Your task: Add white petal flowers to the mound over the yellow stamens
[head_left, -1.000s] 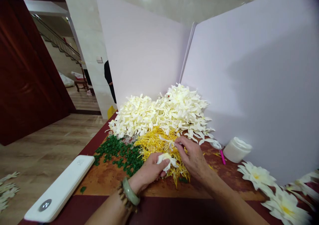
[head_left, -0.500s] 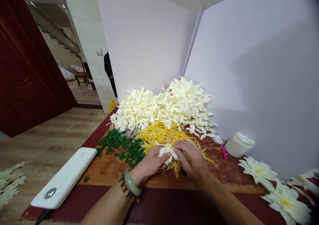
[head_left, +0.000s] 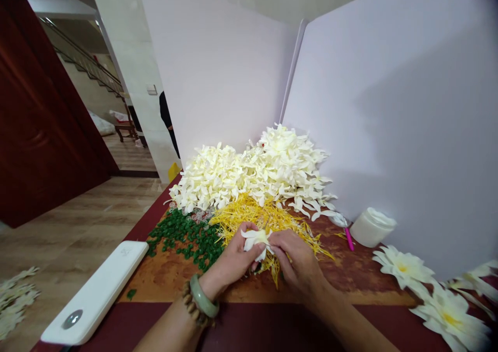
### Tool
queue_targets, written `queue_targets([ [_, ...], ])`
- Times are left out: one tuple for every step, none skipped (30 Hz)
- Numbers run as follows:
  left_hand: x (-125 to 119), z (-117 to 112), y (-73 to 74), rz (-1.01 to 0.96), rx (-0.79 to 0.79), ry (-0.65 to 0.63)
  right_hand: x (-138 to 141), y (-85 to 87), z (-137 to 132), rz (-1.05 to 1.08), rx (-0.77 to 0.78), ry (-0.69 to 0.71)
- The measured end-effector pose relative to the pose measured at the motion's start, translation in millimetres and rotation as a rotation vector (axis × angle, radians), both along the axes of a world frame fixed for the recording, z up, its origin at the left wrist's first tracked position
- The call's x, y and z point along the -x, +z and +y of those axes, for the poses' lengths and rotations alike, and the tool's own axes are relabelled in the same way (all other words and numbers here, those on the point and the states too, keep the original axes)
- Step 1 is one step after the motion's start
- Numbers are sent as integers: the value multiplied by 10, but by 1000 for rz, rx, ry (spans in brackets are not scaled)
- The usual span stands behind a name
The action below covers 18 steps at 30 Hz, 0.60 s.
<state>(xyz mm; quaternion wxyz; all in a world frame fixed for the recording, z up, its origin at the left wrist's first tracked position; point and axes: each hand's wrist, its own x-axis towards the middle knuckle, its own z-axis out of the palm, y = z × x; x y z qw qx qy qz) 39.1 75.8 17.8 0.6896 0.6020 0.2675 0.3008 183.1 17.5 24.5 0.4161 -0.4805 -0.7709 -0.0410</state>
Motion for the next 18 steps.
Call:
queue_targets([
  [0, 4, -13, -16, 1, 14, -1, -2, 2, 3, -5, 0],
  [1, 7, -24, -27, -8, 18, -3, -3, 5, 6, -14, 2],
  [1, 11, -31, -34, -23, 14, -3, -5, 8, 10, -24, 6],
  [1, 14, -35, -41, -34, 6, -4, -7, 11, 12, -32, 8],
  [1, 18, -36, -46, -42, -5, -3, -9, 13, 12, -34, 8],
  [0, 21, -37, -48, -45, -17, -2, -12, 14, 9, -33, 5],
  [-2, 24, -38, -47, -45, -27, 0, -14, 15, 5, -25, -3],
  [-4, 28, -41, -44, -43, -28, 2, -17, 15, -1, -16, -13],
  [-9, 31, -46, -39, -39, -21, 4, -18, 14, -10, -10, -24],
  [-13, 34, -51, -33, -33, -12, 7, -19, 14, -26, -9, -34],
  [-19, 36, -55, -29, -26, 1, 10, -21, 15, -50, -13, -44],
  [-25, 36, -58, -27, -16, 14, 14, -23, 15, -87, -26, -54],
  [-30, 34, -56, -29, -6, 26, 19, -26, 15, -136, -51, -67],
  [-35, 30, -52, -30, 4, 35, 27, -32, 14, -194, -94, -84],
  [-38, 24, -45, -32, 13, 43, 37, -40, 12, -258, -149, -102],
  [-40, 17, -36, -33, 20, 52, 49, -51, 8, -322, -208, -123],
  [-39, 11, -29, -32, 25, 60, 62, -63, 2, -377, -271, -145],
  [-37, 5, -24, -28, 26, 62, 77, -76, -5, -420, -327, -166],
])
